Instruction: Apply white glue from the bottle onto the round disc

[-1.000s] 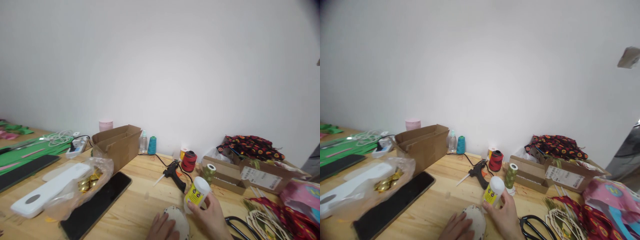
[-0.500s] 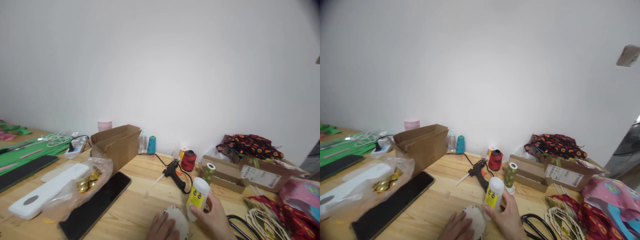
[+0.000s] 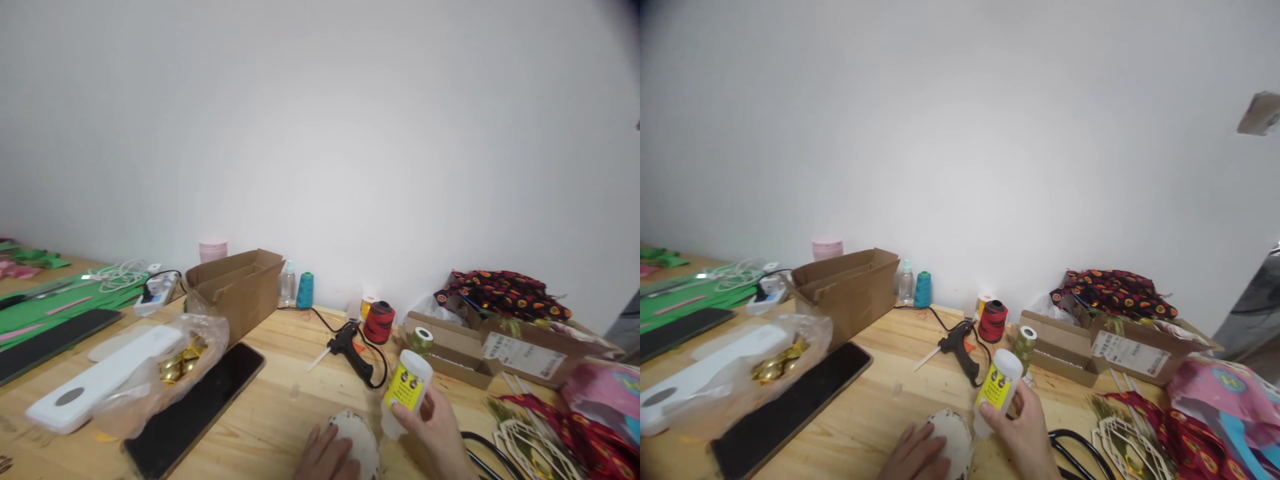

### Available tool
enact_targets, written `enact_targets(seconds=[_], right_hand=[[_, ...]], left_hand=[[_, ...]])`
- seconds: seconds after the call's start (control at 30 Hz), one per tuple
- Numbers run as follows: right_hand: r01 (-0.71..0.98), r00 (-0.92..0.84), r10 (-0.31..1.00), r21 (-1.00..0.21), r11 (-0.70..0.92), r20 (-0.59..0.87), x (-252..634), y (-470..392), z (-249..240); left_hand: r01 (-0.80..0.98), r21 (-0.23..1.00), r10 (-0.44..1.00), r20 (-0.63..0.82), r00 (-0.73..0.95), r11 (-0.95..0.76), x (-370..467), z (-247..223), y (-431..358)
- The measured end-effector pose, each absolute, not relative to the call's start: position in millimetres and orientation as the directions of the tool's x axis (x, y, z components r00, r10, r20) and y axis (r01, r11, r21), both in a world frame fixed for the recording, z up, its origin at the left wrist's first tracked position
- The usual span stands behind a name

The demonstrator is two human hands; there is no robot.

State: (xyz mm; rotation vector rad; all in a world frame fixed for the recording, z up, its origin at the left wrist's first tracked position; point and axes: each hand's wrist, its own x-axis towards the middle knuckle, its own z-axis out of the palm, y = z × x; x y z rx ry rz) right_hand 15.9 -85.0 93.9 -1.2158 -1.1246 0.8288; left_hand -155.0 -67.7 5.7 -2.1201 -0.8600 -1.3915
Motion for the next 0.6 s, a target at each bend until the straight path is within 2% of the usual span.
enact_targets(seconds=[0.07, 0.13, 0.27, 0.4, 0.47, 0.5, 0.53, 0.6], right_hand=[[0.075, 0.300, 0.932, -0.979, 0.192, 0.206, 21, -82, 90], [0.060, 0.314, 0.927, -0.979, 0.196, 0.205, 24, -80, 87], [0.026, 0.314, 0.928, -0.978, 0.206, 0.204, 30, -76, 83], [0.010, 0.357, 0.913, -0.978, 0.208, 0.198, 32, -76, 85], [0.005, 0.369, 0.908, -0.977, 0.211, 0.198, 32, -77, 87], [0.002, 0.373, 0.906, -0.977, 0.213, 0.199, 32, -78, 88], [0.001, 0.372, 0.906, -0.976, 0.216, 0.201, 32, -79, 89], [0.007, 0.354, 0.910, -0.974, 0.228, 0.216, 31, -79, 91]], left_hand=[[0.689, 0.055, 0.142, 0.988, 0.069, -0.722, -146, 4, -62], [0.694, 0.080, 0.134, 0.991, 0.024, -0.715, -139, 5, -60], [0.803, -0.021, 0.317, 0.912, 0.259, -0.595, -132, 13, -65], [0.839, -0.076, 0.406, 0.849, 0.338, -0.538, -136, 25, -67], [0.812, -0.147, 0.389, 0.821, 0.419, -0.564, -147, 35, -64], [0.766, -0.223, 0.347, 0.791, 0.504, -0.603, -154, 41, -62], [0.665, -0.353, 0.249, 0.732, 0.635, -0.658, -161, 48, -61], [0.569, -0.462, 0.176, 0.650, 0.739, -0.680, -174, 63, -58]])
